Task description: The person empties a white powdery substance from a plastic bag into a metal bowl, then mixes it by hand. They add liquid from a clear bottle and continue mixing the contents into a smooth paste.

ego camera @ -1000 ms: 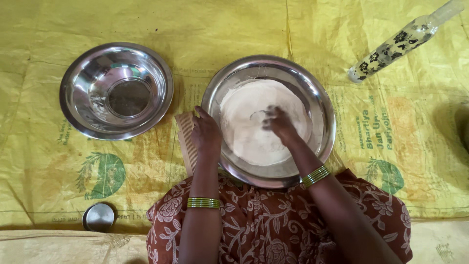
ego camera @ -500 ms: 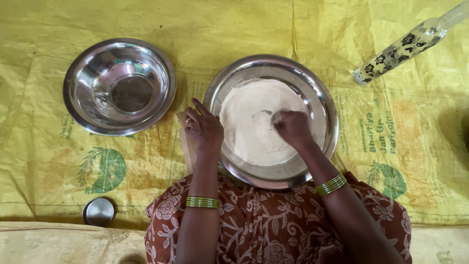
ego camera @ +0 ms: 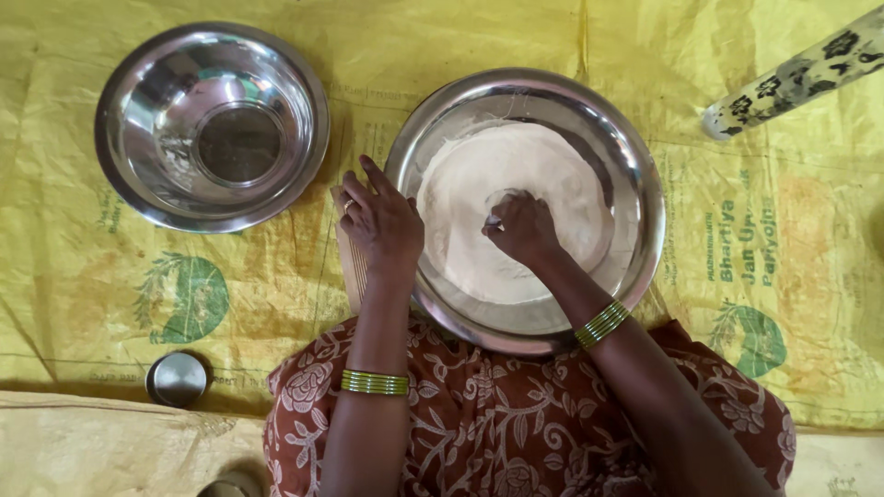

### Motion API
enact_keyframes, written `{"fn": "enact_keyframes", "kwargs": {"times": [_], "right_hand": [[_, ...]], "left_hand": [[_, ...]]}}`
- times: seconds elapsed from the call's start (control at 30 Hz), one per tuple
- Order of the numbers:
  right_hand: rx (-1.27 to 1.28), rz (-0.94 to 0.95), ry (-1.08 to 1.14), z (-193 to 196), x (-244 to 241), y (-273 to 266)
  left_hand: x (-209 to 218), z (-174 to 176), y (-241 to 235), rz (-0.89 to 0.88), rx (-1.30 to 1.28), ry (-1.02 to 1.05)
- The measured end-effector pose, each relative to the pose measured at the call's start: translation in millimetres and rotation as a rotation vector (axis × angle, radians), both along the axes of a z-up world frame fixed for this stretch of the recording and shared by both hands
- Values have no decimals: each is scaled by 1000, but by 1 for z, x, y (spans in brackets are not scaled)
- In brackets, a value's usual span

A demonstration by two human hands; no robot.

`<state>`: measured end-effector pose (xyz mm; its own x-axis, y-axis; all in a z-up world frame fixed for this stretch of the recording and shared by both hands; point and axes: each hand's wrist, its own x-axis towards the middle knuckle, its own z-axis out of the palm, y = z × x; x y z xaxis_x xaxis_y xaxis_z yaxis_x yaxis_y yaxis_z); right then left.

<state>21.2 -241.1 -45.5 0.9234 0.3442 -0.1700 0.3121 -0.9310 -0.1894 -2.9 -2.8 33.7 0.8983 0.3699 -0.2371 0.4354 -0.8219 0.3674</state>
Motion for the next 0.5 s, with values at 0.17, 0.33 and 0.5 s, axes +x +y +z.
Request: {"fn": "enact_keyframes", "kwargs": {"times": [0.17,0.33,0.5], "right_hand": [[-9,97,-73,-2,-8,7],[171,152,-146,20,-4,2],[920,-482,320,72,-34,-47]], "left_hand": [[1,1,-2,-8,37,-60],[-4,6,-3,-19,49,-101],[-8,9,-5,-33,53,-144]]}}
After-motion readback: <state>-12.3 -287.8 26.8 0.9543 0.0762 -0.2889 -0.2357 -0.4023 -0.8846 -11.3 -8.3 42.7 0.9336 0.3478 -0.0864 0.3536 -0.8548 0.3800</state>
